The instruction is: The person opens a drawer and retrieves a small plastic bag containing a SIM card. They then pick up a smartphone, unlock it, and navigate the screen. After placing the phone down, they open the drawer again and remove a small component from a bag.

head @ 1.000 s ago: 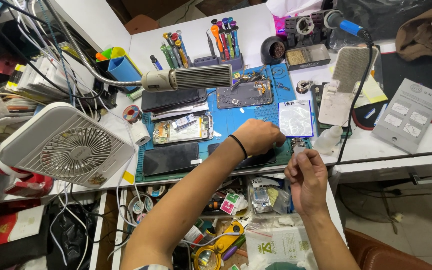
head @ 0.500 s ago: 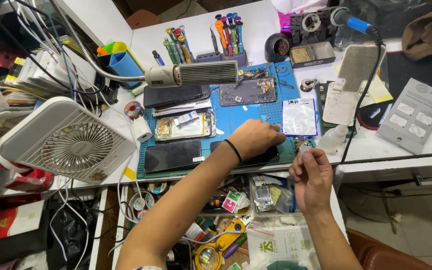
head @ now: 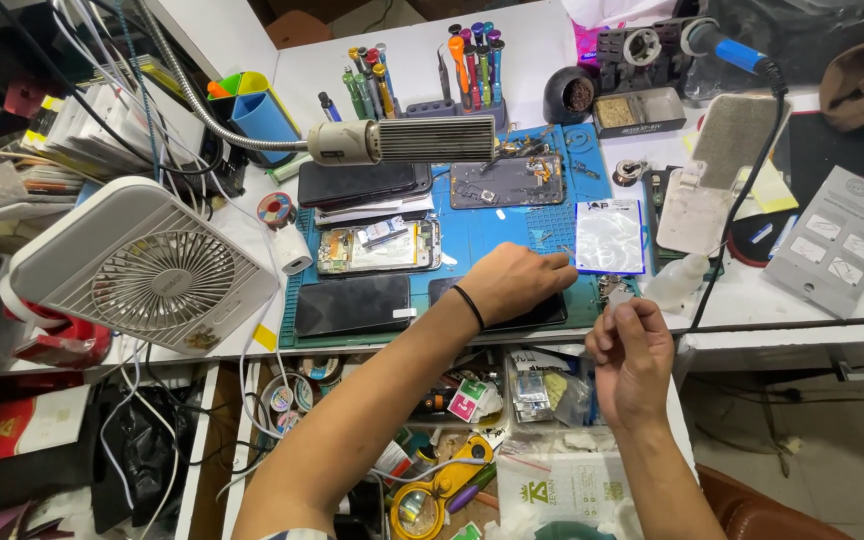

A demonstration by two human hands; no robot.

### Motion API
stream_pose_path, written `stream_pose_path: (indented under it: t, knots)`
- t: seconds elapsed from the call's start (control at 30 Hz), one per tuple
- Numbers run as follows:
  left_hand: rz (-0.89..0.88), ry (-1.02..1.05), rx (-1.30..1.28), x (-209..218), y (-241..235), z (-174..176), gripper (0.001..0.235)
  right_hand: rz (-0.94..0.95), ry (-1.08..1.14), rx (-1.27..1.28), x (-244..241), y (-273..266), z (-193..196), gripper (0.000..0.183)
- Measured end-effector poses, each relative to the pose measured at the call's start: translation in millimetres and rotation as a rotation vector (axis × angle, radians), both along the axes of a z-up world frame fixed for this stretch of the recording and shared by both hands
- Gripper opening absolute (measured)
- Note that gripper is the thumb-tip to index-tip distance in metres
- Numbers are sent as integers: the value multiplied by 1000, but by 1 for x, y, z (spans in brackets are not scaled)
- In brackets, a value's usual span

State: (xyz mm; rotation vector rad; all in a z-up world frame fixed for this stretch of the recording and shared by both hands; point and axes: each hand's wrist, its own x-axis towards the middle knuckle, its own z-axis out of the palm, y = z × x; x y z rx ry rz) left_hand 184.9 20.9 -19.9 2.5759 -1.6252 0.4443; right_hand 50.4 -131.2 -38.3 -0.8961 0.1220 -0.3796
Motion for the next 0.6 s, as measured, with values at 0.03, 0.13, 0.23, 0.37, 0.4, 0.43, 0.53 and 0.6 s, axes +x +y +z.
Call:
stream_pose_path:
  t: [0.03, 0.13, 0.23, 0.37, 0.4, 0.43, 0.53, 0.6]
  knots:
    - [-5, 11, -4, 2, 1, -4, 8, 0, -1, 5, 0, 0, 0, 6]
    - [-9, 16, -19, 1, 5, -4, 6, -1, -3, 10, 1, 0, -1, 6]
    - [5, 13, -43, -2, 10, -3, 6, -1, -7, 4, 0, 0, -3, 6]
    - [41, 48, -74, -5, 22, 3, 8, -2, -2, 6, 0, 1, 0, 7]
    - [42, 48, -74, -6, 27, 3, 8, -1, -2, 6, 0, 1, -1, 7]
    - [49, 38, -79, -7, 31, 4, 11, -3, -3, 1, -1, 1, -2, 7]
    - [73, -6, -105, -13, 48, 7, 16, -4, -4, -2, 0, 1, -4, 7]
    - [90, -40, -126, -20, 60, 13, 17, -3, -2, -2, 1, 0, -6, 6]
